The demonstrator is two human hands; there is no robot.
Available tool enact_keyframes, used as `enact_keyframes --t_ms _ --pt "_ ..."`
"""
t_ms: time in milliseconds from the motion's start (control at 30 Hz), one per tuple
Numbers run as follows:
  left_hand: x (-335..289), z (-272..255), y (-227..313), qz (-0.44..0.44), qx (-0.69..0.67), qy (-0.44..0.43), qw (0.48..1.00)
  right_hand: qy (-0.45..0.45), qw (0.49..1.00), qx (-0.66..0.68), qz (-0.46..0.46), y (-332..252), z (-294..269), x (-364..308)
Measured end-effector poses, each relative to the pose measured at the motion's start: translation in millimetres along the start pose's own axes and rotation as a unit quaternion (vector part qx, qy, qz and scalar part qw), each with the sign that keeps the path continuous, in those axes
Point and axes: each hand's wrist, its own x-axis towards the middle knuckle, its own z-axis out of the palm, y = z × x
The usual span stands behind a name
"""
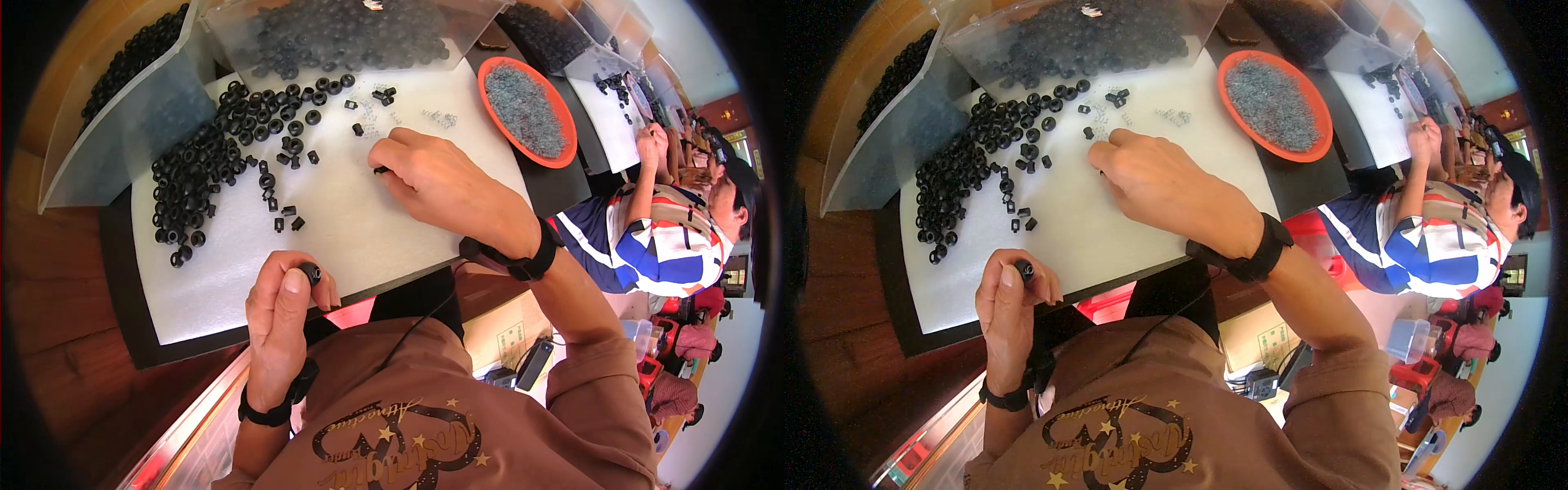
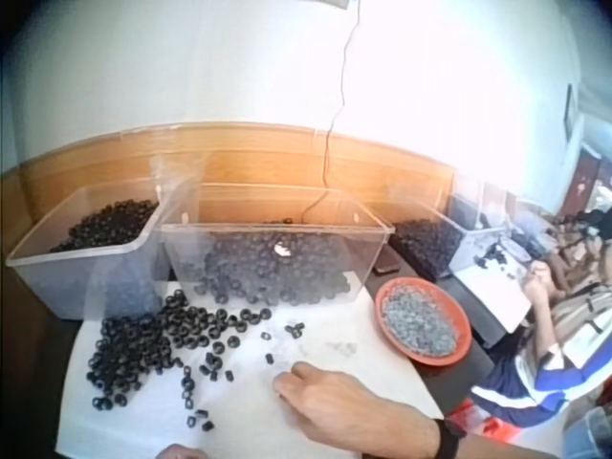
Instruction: Assembling small black plastic or rubber components by hand at a workbench.
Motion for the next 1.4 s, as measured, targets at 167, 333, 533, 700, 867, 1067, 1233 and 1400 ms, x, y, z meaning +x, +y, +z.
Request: enact_keyframes --t_ms 167,333,533,700,867,1067,1233,1400 --pt "9.7 12.8 16.4 -0.044 -0.023 0.015 0.999 0.054 0.994 0.092 -0.022 1.9 -0.3 -3.4" --pt "31.6 15.8 7.7 -0.094 -0.151 -0.034 0.983 0.067 0.977 0.204 0.006 -16.2 -8.9 -14.6" --pt "35.8 13.0 -2.6 -0.095 -0.179 -0.056 0.978 0.112 0.98 0.15 -0.074 -30.3 -7.8 -21.3" --pt "38.2 8.7 -4.6 -0.094 -0.179 -0.072 0.977 0.103 0.981 0.127 -0.101 -35.7 -11.9 -22.1" --pt "37.9 8.1 -7.9 -0.076 -0.185 -0.074 0.977 0.089 0.982 0.125 -0.114 -40.9 -14.9 -20.6" --pt "36.3 9.0 -8.3 -0.07 -0.166 -0.074 0.981 0.059 0.985 0.085 -0.14 -41.5 -18.2 -21.0" --pt "35.7 9.8 -6.8 -0.067 -0.117 -0.081 0.988 0.058 0.985 0.057 -0.151 -46.1 -18.9 -20.9" --pt "35.3 8.3 -8.9 -0.067 -0.112 -0.087 0.988 0.031 0.985 0.051 -0.161 -45.5 -23.7 -17.3"
